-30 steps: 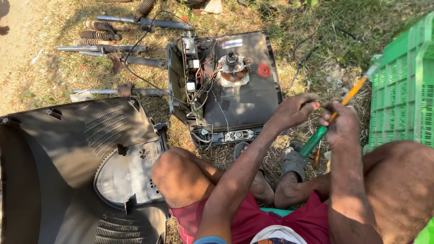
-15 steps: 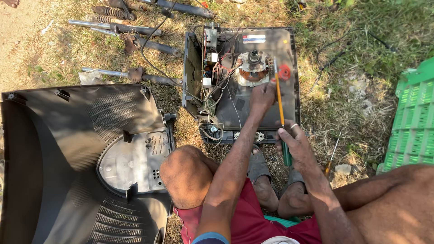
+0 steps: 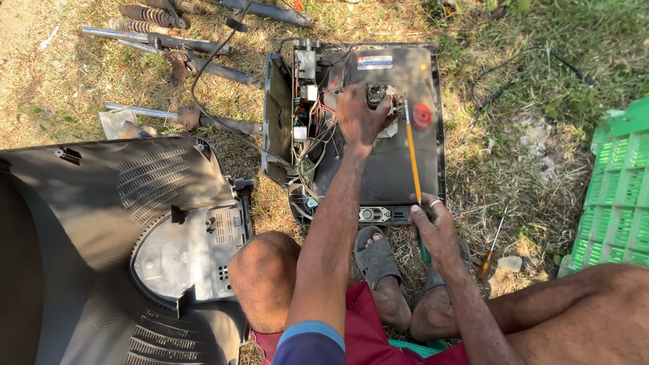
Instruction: The person sits on the ground and uses a screwdriver to adjust components inside an open electronic device. They repeatedly tighten or loosen screws on a central motor-like part and occasionally move a green basket nearby.
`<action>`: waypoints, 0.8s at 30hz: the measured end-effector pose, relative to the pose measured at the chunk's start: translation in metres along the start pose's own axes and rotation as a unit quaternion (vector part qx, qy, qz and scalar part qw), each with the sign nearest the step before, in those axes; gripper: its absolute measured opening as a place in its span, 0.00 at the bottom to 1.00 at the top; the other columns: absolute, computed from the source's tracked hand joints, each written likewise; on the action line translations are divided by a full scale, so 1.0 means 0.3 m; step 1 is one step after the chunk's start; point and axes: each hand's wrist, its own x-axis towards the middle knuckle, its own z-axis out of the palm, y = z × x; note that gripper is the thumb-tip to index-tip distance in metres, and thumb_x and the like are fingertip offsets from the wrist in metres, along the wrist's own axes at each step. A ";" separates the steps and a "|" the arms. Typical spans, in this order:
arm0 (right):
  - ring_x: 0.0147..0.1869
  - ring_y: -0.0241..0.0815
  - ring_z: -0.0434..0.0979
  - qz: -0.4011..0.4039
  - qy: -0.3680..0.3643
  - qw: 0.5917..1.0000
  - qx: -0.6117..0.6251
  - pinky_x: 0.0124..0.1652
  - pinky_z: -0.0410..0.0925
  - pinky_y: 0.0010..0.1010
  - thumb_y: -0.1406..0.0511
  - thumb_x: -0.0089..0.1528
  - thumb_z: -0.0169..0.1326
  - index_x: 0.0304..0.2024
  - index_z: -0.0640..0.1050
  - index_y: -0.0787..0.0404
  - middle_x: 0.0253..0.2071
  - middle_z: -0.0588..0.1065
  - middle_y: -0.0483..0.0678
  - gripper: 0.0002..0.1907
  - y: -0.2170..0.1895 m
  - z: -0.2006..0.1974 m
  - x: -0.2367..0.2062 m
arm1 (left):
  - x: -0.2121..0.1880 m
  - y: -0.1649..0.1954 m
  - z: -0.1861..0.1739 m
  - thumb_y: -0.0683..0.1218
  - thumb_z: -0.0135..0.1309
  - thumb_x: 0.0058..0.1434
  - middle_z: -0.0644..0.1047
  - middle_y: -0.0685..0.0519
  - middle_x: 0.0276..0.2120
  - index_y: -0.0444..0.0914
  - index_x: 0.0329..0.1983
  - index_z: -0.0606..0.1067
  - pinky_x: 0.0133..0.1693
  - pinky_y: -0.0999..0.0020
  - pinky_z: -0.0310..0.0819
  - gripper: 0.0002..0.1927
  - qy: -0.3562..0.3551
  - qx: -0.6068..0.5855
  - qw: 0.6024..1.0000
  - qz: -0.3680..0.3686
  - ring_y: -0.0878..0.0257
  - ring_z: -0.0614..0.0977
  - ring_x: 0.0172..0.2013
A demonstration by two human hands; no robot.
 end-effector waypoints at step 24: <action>0.26 0.32 0.70 -0.039 0.025 0.994 -0.104 0.22 0.66 0.23 0.67 0.67 0.50 0.68 0.67 0.67 0.31 0.73 0.46 0.26 -0.206 -0.088 0.166 | 0.010 -0.160 -0.111 0.45 0.64 0.60 0.76 0.43 0.53 0.35 0.67 0.68 0.58 0.54 0.73 0.33 -0.155 -0.123 0.975 0.104 0.47 0.79 0.54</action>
